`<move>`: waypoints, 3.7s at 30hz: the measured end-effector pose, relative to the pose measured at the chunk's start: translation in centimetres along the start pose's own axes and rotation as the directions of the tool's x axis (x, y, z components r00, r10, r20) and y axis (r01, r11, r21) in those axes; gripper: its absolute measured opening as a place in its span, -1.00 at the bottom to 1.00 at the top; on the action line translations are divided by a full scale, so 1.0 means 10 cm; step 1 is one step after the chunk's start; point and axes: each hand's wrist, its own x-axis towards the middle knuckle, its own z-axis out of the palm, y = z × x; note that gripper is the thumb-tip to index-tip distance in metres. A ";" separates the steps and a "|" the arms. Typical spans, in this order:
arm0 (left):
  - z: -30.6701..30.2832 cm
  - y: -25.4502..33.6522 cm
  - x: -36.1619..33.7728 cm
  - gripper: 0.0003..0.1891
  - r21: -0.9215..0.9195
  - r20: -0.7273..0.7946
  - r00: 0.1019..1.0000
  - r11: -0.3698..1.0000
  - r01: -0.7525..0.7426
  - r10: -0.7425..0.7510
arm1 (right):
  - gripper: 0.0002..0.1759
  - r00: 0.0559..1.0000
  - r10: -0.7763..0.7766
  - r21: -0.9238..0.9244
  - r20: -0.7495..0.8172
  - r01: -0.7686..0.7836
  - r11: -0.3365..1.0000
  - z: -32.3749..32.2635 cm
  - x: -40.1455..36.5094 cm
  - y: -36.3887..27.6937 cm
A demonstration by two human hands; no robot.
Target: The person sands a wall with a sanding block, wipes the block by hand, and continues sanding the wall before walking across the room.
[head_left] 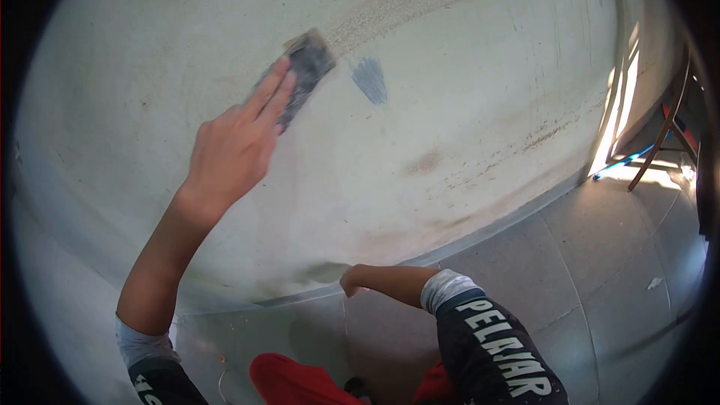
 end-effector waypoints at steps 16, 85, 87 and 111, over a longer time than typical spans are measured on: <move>-0.03 0.17 0.20 -0.30 -0.058 -0.076 0.997 0.998 0.006 -0.011 | -0.57 1.000 0.007 0.002 0.022 -0.007 1.000 0.00 -0.01 0.06; 0.04 0.23 0.02 -0.28 -0.088 -0.045 0.997 0.995 0.053 -0.058 | -0.42 0.960 -0.003 0.140 0.280 -0.038 0.989 0.26 0.44 -0.03; 0.06 0.22 0.05 -0.28 -0.046 -0.046 0.997 0.997 0.065 -0.067 | -0.42 0.959 0.017 0.138 0.284 -0.058 0.989 0.22 0.43 0.03; -0.14 0.72 1.20 -0.30 -0.087 -0.310 0.951 0.996 -0.018 -0.010 | -0.51 0.985 0.064 0.064 0.162 -0.075 0.995 0.17 0.74 0.01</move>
